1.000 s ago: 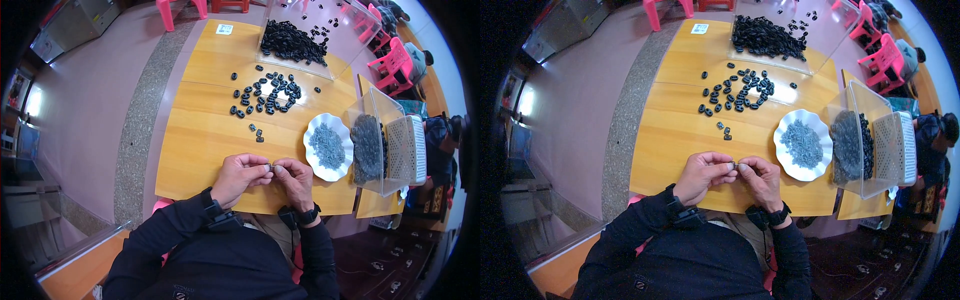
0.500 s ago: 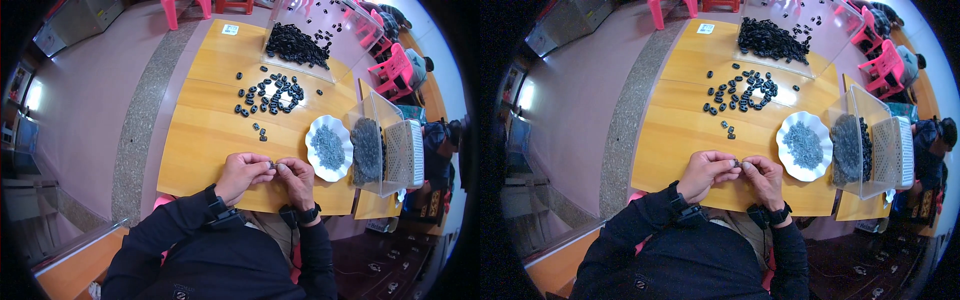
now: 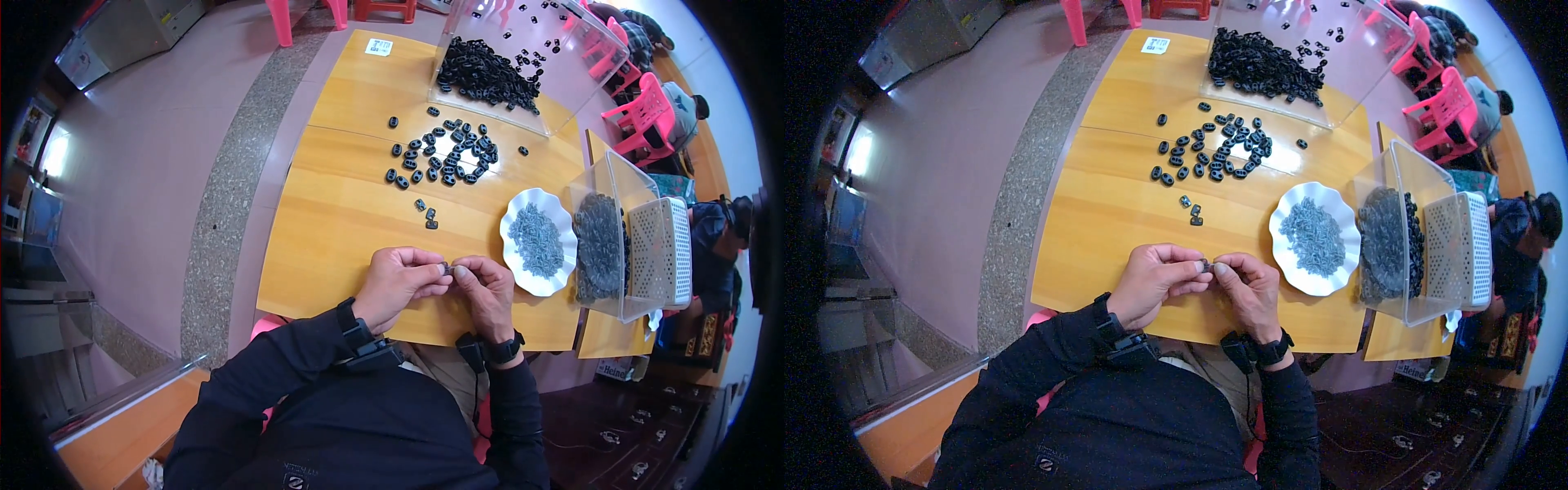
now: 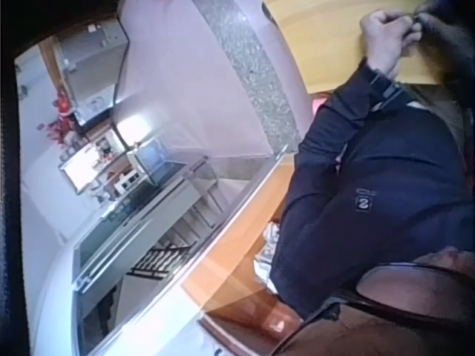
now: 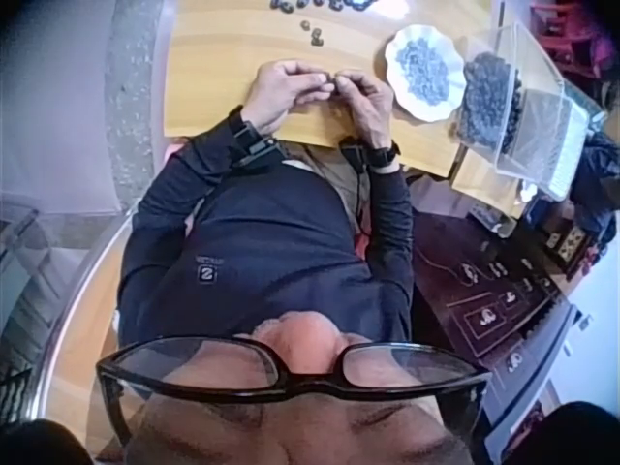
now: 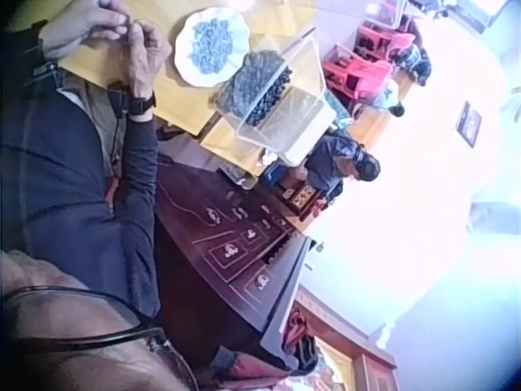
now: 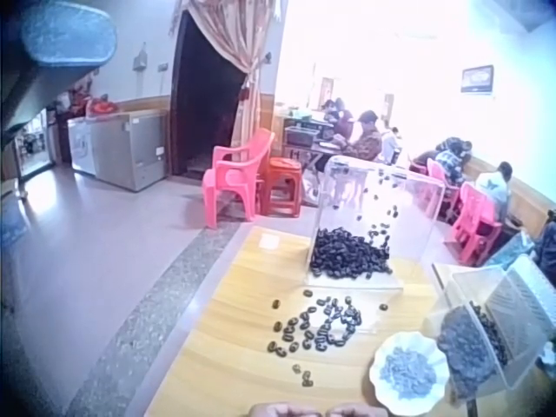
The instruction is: The person picks up a black plastic toggle and a metal spring by hand, inserts the spring into the toggle, and places the assembled unit into a white bowl. This process is repeated for several more toggles and springs.
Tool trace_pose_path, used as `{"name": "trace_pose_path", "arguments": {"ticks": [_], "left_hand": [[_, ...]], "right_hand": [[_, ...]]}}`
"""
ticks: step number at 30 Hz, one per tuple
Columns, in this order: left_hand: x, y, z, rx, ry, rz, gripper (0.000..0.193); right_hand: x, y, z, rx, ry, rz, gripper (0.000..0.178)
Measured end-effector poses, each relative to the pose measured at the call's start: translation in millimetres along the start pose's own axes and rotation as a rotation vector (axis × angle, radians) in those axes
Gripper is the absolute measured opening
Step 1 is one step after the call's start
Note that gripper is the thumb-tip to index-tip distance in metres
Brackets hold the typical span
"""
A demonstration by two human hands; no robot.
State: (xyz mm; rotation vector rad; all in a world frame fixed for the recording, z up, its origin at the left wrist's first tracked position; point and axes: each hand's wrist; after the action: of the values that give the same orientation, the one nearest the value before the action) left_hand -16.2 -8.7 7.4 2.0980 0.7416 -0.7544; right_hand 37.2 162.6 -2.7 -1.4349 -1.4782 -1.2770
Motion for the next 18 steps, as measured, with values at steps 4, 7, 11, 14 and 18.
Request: {"name": "trace_pose_path", "arguments": {"ticks": [4,7,11,14,18], "left_hand": [[0.2,0.2,-0.2,0.002,-0.006,-0.002,0.015],[1.3,-0.6,0.1,0.000,-0.008,0.001,0.015],[2.7,-1.6,0.9,0.003,-0.013,0.000,0.014],[3.5,-1.7,1.4,0.007,-0.021,-0.004,0.014],[7.5,-1.7,2.3,0.005,-0.048,-0.001,0.013]], "right_hand": [[0.0,-0.2,0.6,0.003,0.010,-0.003,0.012],[-0.6,-1.0,-1.2,-0.007,0.036,0.032,0.012],[0.0,-0.9,-1.1,0.008,0.078,0.049,0.013],[-1.0,-1.3,-0.8,0.004,0.114,0.074,0.012],[1.8,-0.6,-3.1,0.007,0.159,0.084,0.010]]}}
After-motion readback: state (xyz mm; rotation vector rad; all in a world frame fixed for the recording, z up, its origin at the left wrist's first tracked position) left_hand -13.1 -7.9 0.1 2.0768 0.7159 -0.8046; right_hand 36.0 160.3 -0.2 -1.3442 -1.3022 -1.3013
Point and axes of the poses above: each hand's wrist, its own y-axis away from the middle knuckle, its own z-axis out of the back of the hand, x = y × z, and after that the axes turned 10 degrees about -y, right-handed
